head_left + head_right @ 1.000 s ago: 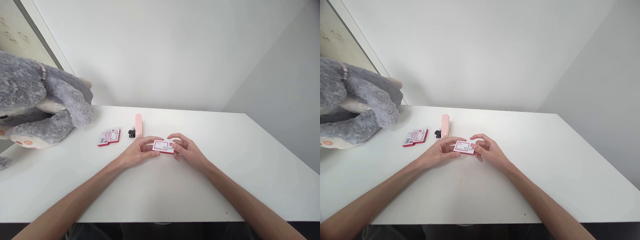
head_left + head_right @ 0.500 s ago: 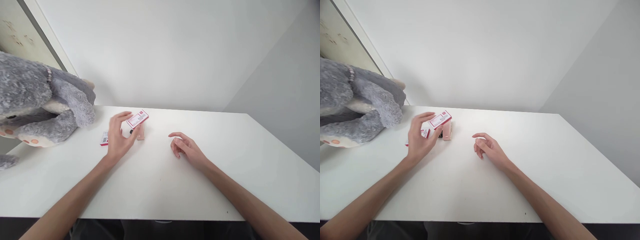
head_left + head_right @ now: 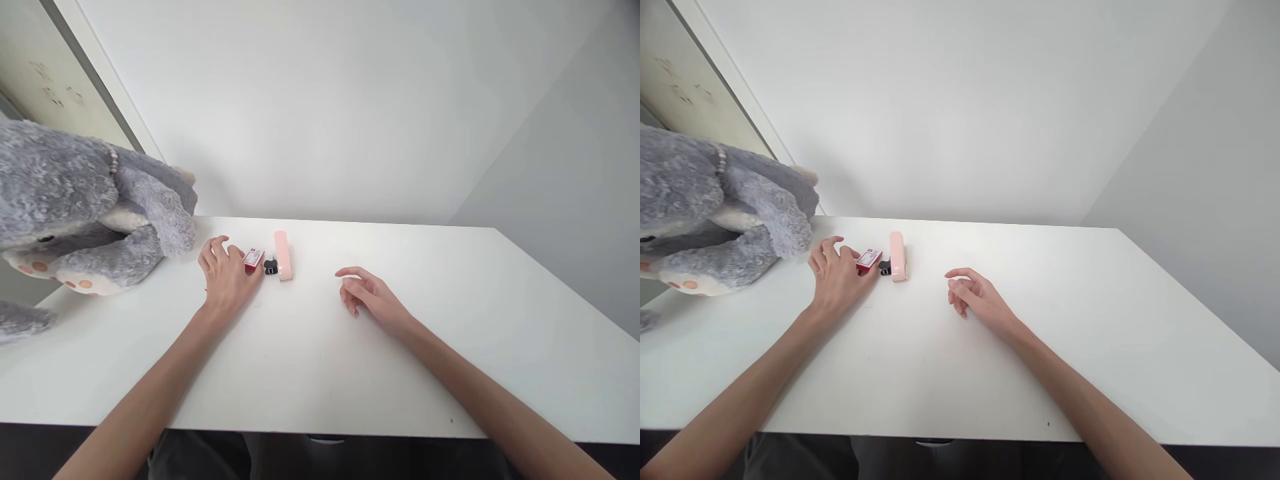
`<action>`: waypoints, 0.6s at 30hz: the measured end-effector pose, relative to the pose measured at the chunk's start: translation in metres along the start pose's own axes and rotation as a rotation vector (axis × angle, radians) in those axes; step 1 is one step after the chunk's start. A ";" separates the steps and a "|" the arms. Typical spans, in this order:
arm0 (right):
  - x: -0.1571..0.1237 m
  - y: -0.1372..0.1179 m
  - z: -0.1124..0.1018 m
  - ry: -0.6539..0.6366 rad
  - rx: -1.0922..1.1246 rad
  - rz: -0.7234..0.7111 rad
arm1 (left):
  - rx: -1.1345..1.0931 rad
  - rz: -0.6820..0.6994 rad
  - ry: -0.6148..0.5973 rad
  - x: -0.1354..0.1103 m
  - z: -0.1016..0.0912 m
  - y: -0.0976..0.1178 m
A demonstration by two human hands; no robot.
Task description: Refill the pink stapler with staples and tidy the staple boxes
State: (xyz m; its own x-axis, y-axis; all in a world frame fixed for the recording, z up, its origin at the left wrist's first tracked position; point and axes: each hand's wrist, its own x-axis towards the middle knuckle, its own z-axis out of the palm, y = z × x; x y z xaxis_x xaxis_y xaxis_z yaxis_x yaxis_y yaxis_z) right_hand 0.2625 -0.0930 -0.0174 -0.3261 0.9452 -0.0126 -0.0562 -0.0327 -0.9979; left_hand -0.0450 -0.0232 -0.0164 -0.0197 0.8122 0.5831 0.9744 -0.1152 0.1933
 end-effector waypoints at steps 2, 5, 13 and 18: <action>0.000 0.000 0.000 -0.002 -0.002 0.003 | 0.022 0.002 -0.021 0.000 0.000 0.000; 0.000 0.000 0.000 -0.007 -0.005 0.004 | 0.034 0.014 -0.021 0.001 -0.001 -0.001; -0.002 -0.004 0.002 -0.003 -0.023 0.012 | -0.046 0.276 -0.163 -0.001 0.002 -0.006; -0.002 -0.005 0.002 -0.005 -0.021 0.021 | -0.050 0.211 -0.162 -0.003 0.004 -0.006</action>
State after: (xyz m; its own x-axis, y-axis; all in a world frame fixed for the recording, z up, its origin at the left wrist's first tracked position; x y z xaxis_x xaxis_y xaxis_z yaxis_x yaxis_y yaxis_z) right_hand 0.2614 -0.0955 -0.0127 -0.3314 0.9429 -0.0334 -0.0297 -0.0458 -0.9985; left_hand -0.0501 -0.0224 -0.0221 0.2231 0.8473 0.4820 0.9407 -0.3168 0.1216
